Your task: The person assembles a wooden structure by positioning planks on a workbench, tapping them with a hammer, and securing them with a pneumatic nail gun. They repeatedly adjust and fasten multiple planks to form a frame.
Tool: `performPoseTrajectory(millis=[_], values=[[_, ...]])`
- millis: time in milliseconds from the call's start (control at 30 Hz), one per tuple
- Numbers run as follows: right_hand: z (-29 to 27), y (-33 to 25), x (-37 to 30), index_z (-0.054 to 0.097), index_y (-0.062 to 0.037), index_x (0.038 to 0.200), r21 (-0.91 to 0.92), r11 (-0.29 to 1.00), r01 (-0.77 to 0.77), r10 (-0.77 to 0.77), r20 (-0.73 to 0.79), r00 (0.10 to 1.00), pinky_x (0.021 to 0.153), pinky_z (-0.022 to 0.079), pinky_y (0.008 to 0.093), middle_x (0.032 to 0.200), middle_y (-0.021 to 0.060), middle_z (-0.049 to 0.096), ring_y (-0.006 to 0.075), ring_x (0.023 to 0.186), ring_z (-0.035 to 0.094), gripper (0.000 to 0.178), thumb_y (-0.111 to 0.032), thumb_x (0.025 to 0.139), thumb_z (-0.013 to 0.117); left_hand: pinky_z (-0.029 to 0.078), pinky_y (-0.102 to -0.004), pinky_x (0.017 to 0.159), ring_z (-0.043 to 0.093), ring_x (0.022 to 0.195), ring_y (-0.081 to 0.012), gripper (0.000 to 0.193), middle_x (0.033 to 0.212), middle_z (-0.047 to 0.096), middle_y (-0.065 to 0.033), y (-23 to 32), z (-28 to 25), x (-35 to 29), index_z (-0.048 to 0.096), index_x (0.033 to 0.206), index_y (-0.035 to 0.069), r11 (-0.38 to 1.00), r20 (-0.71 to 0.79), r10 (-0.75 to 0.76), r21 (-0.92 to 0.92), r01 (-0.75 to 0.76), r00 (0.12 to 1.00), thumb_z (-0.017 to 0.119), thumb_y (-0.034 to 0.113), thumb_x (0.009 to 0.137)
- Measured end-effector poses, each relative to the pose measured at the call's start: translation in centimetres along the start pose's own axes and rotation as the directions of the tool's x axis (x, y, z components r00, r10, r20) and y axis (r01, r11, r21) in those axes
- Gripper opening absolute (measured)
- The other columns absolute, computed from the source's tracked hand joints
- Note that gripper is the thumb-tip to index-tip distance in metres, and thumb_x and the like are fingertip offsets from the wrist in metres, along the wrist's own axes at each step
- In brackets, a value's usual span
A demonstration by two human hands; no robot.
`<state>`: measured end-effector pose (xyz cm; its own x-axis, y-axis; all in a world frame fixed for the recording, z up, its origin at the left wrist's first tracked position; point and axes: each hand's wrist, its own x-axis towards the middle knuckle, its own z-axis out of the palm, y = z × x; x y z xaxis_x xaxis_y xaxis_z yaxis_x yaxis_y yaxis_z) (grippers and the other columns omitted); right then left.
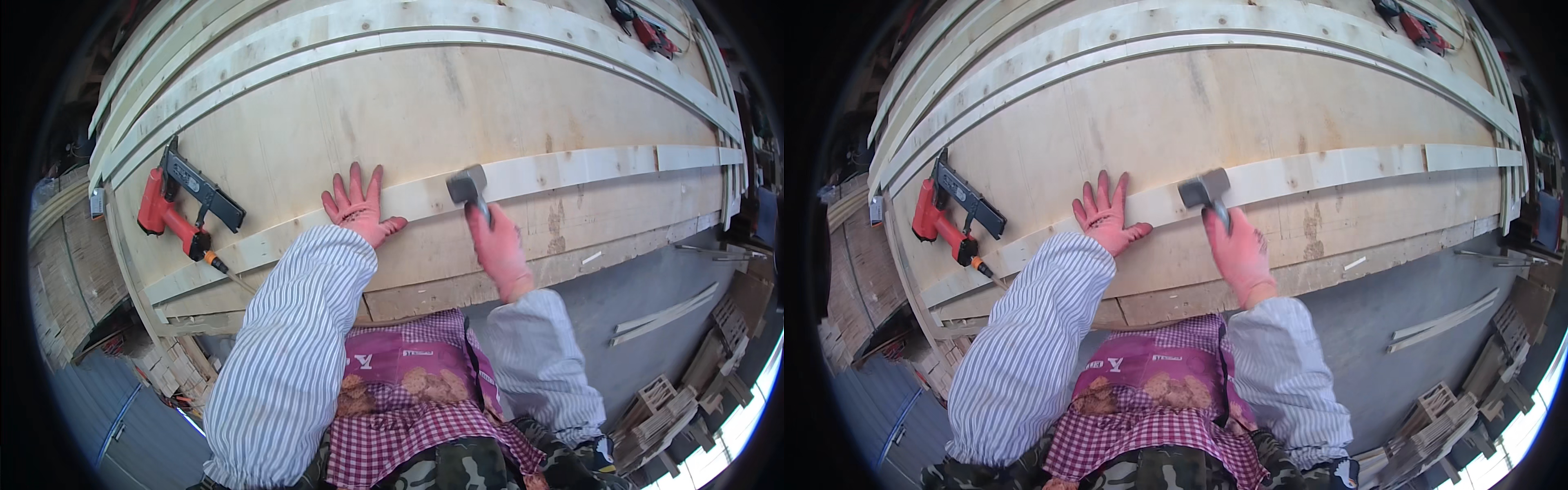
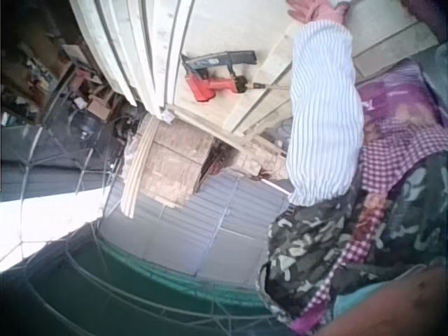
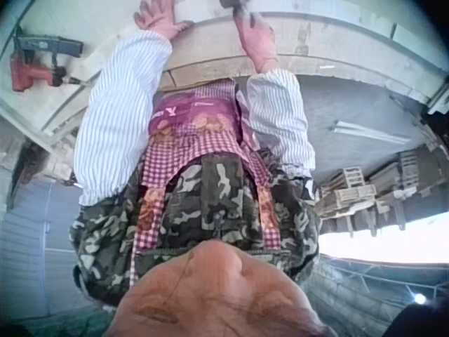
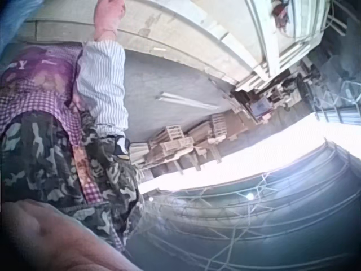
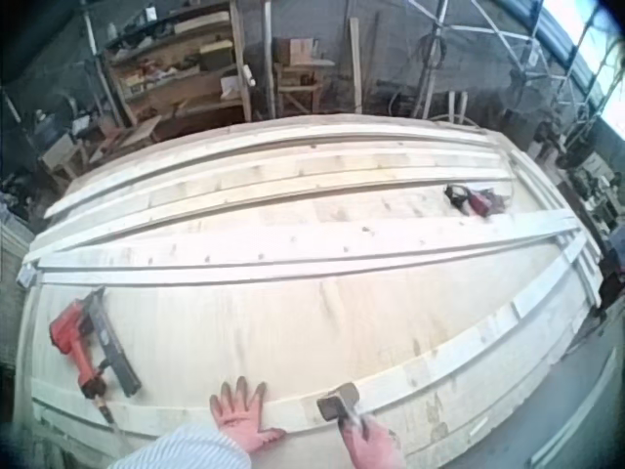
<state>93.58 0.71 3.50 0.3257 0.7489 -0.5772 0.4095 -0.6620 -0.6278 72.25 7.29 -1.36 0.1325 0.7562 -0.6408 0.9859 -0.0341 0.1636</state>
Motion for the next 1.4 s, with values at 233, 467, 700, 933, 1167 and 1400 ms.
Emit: performPoseTrajectory(millis=[233, 467, 700, 933, 1167, 1400], values=[[-6.8, -2.0, -4.0, 0.051, -0.0014, 0.096, 0.547, 0.830, 0.107, -0.027, -0.152, 0.988, 0.034, 0.033, 0.0266, 0.051, 0.0046, 0.045, 0.0119, 0.036, 0.042, 0.045, -0.044, 0.101, 0.039, 0.000, -0.0601, 0.114, -0.002, 0.146, -0.0422, 0.106, 0.161, -0.002, -0.0129, 0.0, -0.3, -0.6, 0.009, 0.155, 0.027, 1.000, 0.058, -0.001, 0.008, 0.000, 0.998, 0.068, 0.062, 0.074], [-1.5, -2.1, 0.4, 0.056, -0.0028, 0.093, 0.181, 0.965, -0.189, 0.149, 0.212, 0.966, 0.037, 0.038, 0.0291, 0.057, 0.0047, 0.050, 0.0129, 0.042, 0.048, 0.054, -0.055, 0.096, 0.044, -0.001, -0.0601, 0.114, -0.003, 0.146, -0.0430, 0.109, 0.162, -0.002, -0.0127, 0.0, -0.4, -0.6, 0.010, 0.155, 0.029, 1.000, 0.026, 0.009, -0.019, -0.008, 1.000, 0.071, 0.061, 0.071], [-6.0, -3.0, -4.0, 0.055, -0.0009, 0.092, 0.566, 0.800, 0.200, -0.179, -0.093, 0.979, 0.039, 0.033, 0.0248, 0.050, 0.0022, 0.045, 0.0093, 0.041, 0.043, 0.046, -0.045, 0.099, 0.045, -0.001, -0.0600, 0.114, -0.002, 0.146, -0.0417, 0.108, 0.162, -0.003, -0.0106, -0.1, -0.2, -0.4, 0.011, 0.155, 0.030, 1.000, 0.035, -0.001, -0.009, 0.002, 0.999, 0.071, 0.061, 0.071], [-0.8, 0.0, -1.6, 0.056, -0.0036, 0.097, -0.195, 0.980, 0.047, -0.021, 0.130, 0.991, 0.054, 0.045, 0.0343, 0.064, 0.0091, 0.056, 0.0179, 0.059, 0.059, 0.034, -0.037, 0.099, 0.047, -0.002, -0.0594, 0.114, -0.003, 0.147, -0.0408, 0.107, 0.162, -0.003, -0.0106, -0.1, -0.3, -0.7, 0.010, 0.155, 0.030, 1.000, 0.020, 0.015, -0.018, -0.014, 1.000, 0.070, 0.061, 0.072], [-3.6, -1.0, -5.3, 0.053, -0.0002, 0.097, 0.502, 0.831, 0.241, -0.213, -0.113, 0.971, 0.040, 0.036, 0.0250, 0.056, 0.0032, 0.048, 0.0104, 0.043, 0.046, 0.049, -0.048, 0.099, 0.043, -0.002, -0.0593, 0.114, -0.003, 0.147, -0.0408, 0.105, 0.162, -0.002, -0.0105, 0.0, -0.4, -0.7, 0.011, 0.155, 0.030, 0.999, 0.027, 0.009, -0.031, -0.009, 1.000, 0.070, 0.060, 0.073], [-0.2, -1.2, -0.2, 0.057, -0.0049, 0.097, -0.066, 0.994, -0.086, 0.092, 0.094, 0.991, 0.044, 0.039, 0.0276, 0.062, 0.0051, 0.052, 0.0117, 0.049, 0.049, 0.029, -0.032, 0.098, 0.047, -0.003, -0.0594, 0.114, -0.003, 0.147, -0.0409, 0.104, 0.162, -0.002, -0.0103, 0.2, -0.9, -0.7, 0.012, 0.155, 0.030, 0.999, 0.007, 0.018, -0.040, -0.018, 1.000, 0.070, 0.060, 0.073]])
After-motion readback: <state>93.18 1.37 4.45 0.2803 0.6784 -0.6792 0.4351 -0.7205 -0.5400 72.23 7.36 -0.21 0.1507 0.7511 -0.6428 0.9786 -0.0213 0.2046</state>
